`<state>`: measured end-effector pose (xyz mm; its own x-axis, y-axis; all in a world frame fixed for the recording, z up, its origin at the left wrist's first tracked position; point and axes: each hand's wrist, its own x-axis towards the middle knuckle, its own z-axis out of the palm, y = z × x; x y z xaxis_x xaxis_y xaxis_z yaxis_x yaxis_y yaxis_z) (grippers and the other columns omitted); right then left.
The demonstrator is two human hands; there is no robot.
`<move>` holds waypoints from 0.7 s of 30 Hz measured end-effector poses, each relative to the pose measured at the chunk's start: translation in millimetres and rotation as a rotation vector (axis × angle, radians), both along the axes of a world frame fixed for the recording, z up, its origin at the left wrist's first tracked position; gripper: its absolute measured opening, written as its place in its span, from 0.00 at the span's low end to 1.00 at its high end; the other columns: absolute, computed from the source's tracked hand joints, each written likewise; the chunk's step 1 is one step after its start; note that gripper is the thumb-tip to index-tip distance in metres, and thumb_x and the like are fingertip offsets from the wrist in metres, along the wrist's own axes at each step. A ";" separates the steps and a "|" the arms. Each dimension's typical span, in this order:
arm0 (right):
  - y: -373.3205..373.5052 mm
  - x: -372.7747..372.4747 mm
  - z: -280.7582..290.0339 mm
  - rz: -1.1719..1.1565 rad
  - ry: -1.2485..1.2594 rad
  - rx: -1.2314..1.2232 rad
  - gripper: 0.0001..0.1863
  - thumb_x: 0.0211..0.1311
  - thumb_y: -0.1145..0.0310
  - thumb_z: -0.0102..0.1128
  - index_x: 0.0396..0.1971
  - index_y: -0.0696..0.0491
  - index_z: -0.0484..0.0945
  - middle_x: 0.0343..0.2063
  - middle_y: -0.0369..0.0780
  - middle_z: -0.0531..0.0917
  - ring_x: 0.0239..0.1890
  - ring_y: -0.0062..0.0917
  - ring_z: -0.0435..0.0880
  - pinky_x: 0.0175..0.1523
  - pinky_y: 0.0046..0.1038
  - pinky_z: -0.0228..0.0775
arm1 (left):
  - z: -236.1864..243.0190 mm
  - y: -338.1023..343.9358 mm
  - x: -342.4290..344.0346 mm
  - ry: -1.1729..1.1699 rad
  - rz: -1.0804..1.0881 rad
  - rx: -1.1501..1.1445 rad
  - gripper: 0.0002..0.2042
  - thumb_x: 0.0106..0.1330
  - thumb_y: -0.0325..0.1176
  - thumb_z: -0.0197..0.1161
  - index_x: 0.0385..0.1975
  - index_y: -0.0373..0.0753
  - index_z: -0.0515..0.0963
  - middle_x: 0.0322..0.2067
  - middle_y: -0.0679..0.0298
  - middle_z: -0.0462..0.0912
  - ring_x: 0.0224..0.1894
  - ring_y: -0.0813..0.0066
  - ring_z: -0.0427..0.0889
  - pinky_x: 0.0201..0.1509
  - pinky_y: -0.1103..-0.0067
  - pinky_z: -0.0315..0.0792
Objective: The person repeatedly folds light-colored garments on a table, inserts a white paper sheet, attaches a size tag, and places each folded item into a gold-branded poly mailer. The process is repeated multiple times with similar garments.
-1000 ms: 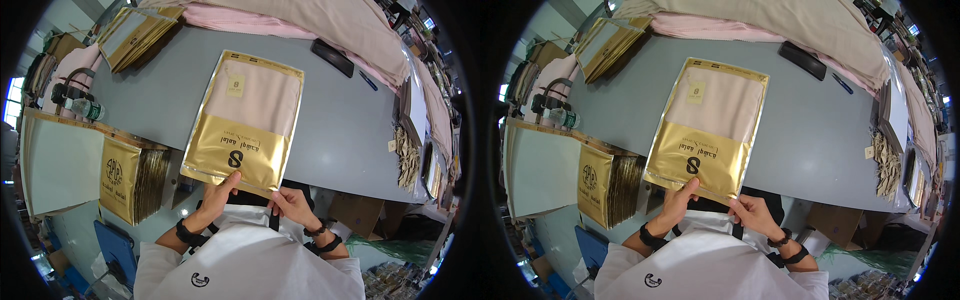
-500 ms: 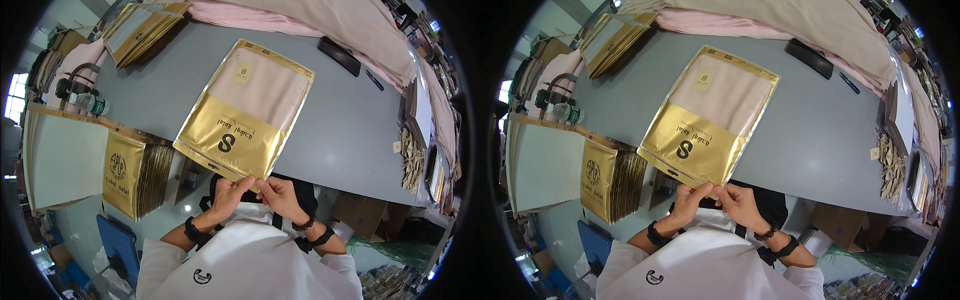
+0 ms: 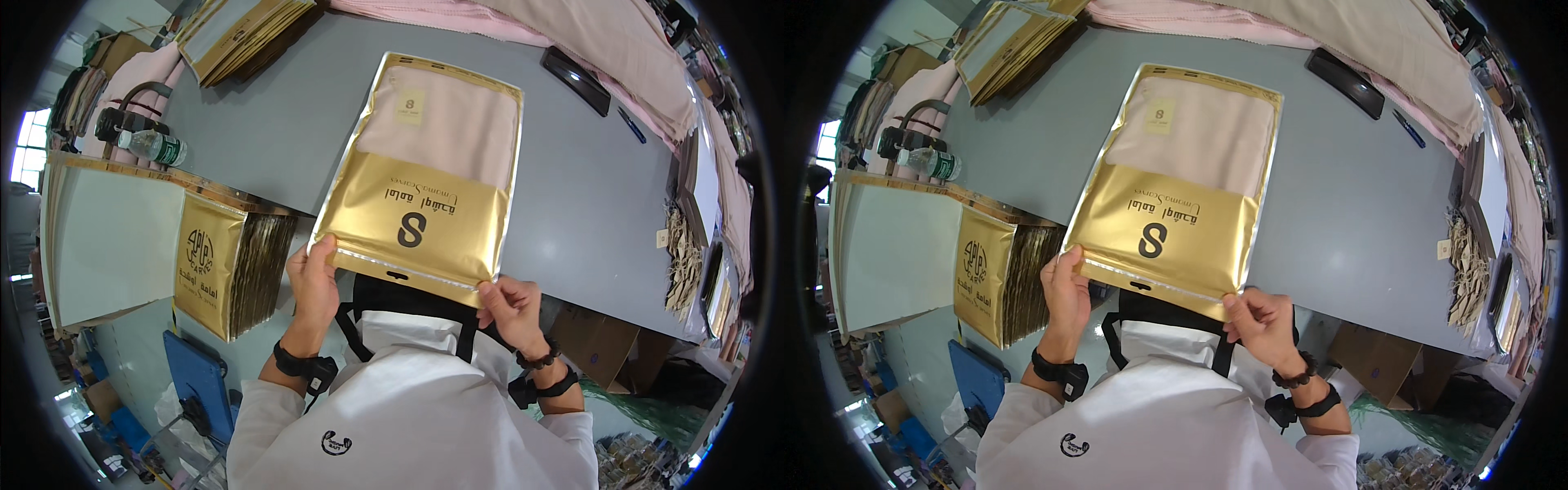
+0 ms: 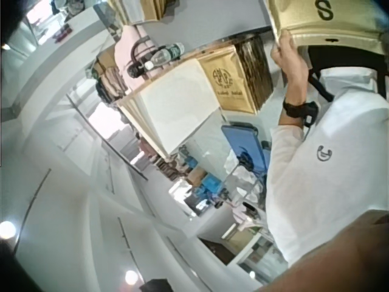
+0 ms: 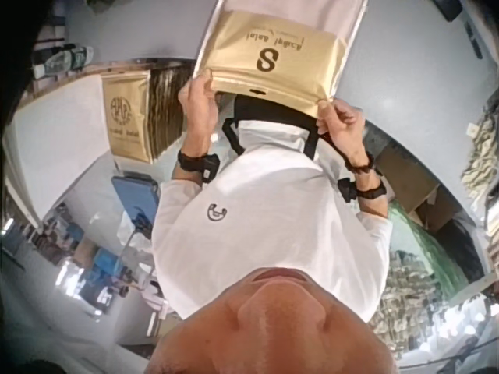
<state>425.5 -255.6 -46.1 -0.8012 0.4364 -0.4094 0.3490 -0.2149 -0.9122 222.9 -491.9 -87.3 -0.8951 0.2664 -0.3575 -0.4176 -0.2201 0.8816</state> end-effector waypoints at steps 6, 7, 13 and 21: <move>20.6 -26.4 -5.2 -0.373 0.150 -0.195 0.16 0.76 0.63 0.65 0.50 0.60 0.80 0.43 0.37 0.87 0.37 0.17 0.85 0.38 0.21 0.78 | 1.1 7.2 6.9 -0.118 -0.396 0.018 0.13 0.77 0.34 0.62 0.44 0.28 0.85 0.38 0.58 0.89 0.37 0.77 0.85 0.44 0.77 0.80; 24.5 -36.2 -5.6 -0.458 0.134 -0.157 0.17 0.75 0.63 0.65 0.52 0.60 0.79 0.45 0.37 0.87 0.37 0.16 0.84 0.38 0.21 0.77 | 3.1 10.2 7.0 -0.071 -0.594 -0.056 0.14 0.78 0.36 0.62 0.43 0.28 0.85 0.36 0.58 0.89 0.35 0.78 0.85 0.43 0.78 0.80; 50.4 -56.6 54.3 -0.351 0.393 0.692 0.13 0.72 0.64 0.69 0.47 0.58 0.85 0.37 0.36 0.88 0.34 0.17 0.84 0.39 0.22 0.77 | 18.4 24.9 5.6 0.240 -0.863 -0.334 0.15 0.78 0.37 0.62 0.41 0.29 0.86 0.32 0.62 0.89 0.32 0.81 0.84 0.38 0.81 0.79; 26.8 -64.5 100.9 0.783 0.746 0.719 0.29 0.60 0.54 0.74 0.58 0.54 0.84 0.40 0.39 0.90 0.34 0.33 0.88 0.40 0.30 0.82 | 48.7 12.2 -22.0 -0.021 -0.539 0.106 0.41 0.70 0.71 0.51 0.60 0.32 0.73 0.35 0.64 0.85 0.25 0.83 0.81 0.19 0.85 0.67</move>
<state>361.0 -228.8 54.9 -0.8733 -0.3142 0.3724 -0.4805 0.4294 -0.7646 200.9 -479.7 -38.5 -0.6150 0.7208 -0.3196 -0.5127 -0.0576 0.8566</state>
